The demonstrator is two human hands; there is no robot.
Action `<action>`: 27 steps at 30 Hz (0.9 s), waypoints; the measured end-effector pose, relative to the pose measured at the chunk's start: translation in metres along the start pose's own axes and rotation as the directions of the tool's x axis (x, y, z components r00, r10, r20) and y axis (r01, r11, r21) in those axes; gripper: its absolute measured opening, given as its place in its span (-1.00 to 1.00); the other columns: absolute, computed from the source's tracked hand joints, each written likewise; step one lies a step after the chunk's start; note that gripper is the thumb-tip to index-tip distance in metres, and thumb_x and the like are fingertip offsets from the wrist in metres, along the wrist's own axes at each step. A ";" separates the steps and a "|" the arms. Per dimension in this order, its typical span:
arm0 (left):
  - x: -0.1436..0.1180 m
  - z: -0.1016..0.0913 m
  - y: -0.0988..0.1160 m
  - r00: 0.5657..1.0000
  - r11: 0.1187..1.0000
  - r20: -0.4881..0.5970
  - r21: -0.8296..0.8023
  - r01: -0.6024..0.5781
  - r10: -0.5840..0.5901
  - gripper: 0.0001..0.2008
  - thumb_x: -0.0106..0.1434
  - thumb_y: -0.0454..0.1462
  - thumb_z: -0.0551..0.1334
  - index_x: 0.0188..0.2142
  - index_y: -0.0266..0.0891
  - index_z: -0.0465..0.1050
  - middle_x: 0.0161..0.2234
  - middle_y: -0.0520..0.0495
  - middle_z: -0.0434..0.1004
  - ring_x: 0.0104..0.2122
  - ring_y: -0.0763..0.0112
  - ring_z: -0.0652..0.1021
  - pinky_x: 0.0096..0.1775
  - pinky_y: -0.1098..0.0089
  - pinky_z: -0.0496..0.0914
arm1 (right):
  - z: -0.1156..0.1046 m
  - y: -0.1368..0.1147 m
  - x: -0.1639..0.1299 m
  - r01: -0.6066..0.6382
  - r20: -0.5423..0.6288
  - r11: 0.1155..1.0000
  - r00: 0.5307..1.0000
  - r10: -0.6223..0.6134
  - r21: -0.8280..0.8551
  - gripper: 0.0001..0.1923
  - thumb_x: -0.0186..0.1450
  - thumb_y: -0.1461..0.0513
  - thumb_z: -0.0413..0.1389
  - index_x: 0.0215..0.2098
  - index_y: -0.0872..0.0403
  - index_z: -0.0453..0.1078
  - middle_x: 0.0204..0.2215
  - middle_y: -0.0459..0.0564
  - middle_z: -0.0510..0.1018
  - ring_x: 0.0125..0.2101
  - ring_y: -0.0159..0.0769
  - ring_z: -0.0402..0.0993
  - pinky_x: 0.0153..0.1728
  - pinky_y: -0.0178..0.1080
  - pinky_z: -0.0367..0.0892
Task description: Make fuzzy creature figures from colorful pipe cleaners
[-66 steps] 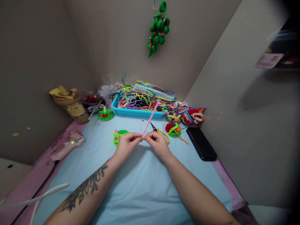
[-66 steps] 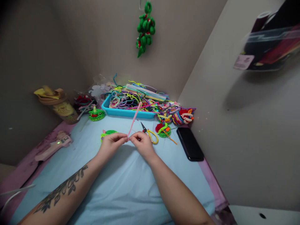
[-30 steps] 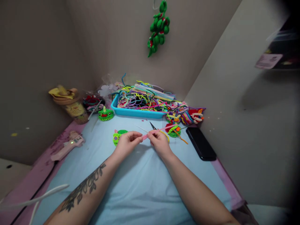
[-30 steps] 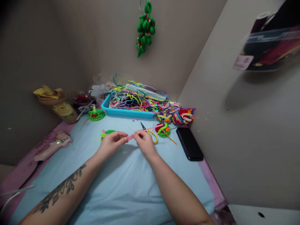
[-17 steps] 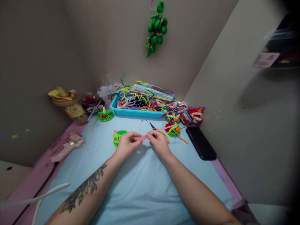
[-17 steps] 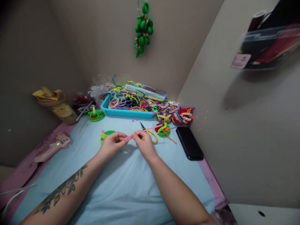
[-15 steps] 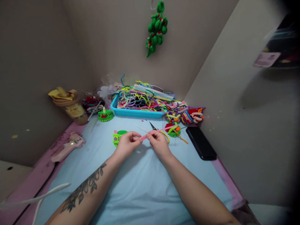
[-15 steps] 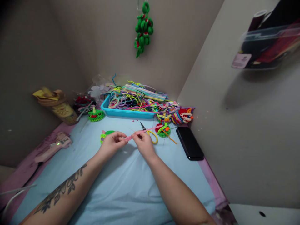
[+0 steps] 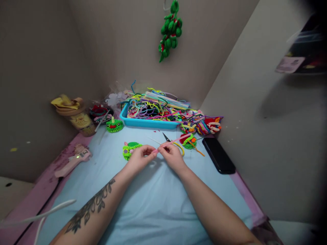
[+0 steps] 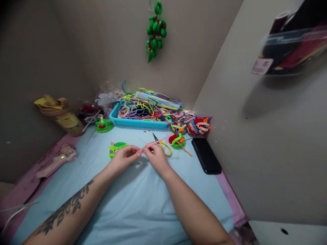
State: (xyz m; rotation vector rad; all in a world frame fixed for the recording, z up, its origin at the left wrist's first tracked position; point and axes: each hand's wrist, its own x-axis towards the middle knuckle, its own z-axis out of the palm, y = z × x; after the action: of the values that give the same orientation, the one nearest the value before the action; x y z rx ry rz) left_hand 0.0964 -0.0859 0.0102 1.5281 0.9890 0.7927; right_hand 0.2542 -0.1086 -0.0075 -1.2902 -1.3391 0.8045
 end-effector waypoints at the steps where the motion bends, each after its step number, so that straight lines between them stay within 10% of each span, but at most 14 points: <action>1: 0.000 0.000 0.001 1.000 0.998 0.001 0.059 -0.022 0.022 -0.72 0.08 -0.09 0.26 -0.39 -0.31 0.47 -0.45 -0.05 0.52 -0.48 0.44 0.45 -0.45 0.48 0.27 | 0.001 0.000 0.000 0.001 0.010 1.000 1.000 -0.001 -0.013 -0.88 0.15 0.21 0.11 -0.49 0.10 0.40 -0.48 -0.04 0.48 -0.43 -0.32 0.38 -0.41 -0.30 0.26; 7: -0.001 -0.003 0.000 0.996 0.925 0.007 0.369 -0.089 0.093 -0.65 0.18 -0.09 0.13 -0.58 -0.27 0.44 -0.64 0.02 0.40 -0.57 0.45 0.35 -0.47 0.45 0.18 | 0.005 -0.002 -0.003 -0.003 0.024 1.000 1.000 0.003 -0.010 -0.89 0.13 0.21 0.12 -0.51 0.09 0.40 -0.49 -0.04 0.48 -0.43 -0.31 0.39 -0.42 -0.30 0.26; 15: -0.002 -0.001 0.003 0.996 0.994 0.077 0.102 0.040 -0.048 -0.62 0.13 -0.01 0.16 -0.53 -0.30 0.43 -0.58 0.01 0.42 -0.60 0.50 0.34 -0.56 0.50 0.20 | 0.004 -0.001 -0.003 -0.175 0.069 0.954 0.984 0.163 0.243 -0.78 0.12 0.09 0.15 -0.46 0.09 0.34 -0.71 -0.20 0.27 -0.70 -0.46 0.13 -0.66 -0.36 0.04; 27: 0.000 0.002 0.001 0.999 0.997 0.017 0.068 0.026 -0.027 -0.71 0.08 -0.09 0.21 -0.42 -0.32 0.47 -0.54 -0.01 0.45 -0.57 0.48 0.38 -0.53 0.49 0.27 | 0.009 0.007 -0.003 -0.062 0.084 0.997 0.995 0.059 0.040 -0.87 0.16 0.17 0.07 -0.46 0.07 0.32 -0.56 -0.12 0.40 -0.51 -0.38 0.31 -0.50 -0.34 0.21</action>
State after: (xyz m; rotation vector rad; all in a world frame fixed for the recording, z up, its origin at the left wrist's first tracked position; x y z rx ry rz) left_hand 0.0985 -0.0872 0.0104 1.5747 1.0298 0.7318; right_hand 0.2468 -0.1080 -0.0162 -1.2811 -1.3458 0.9327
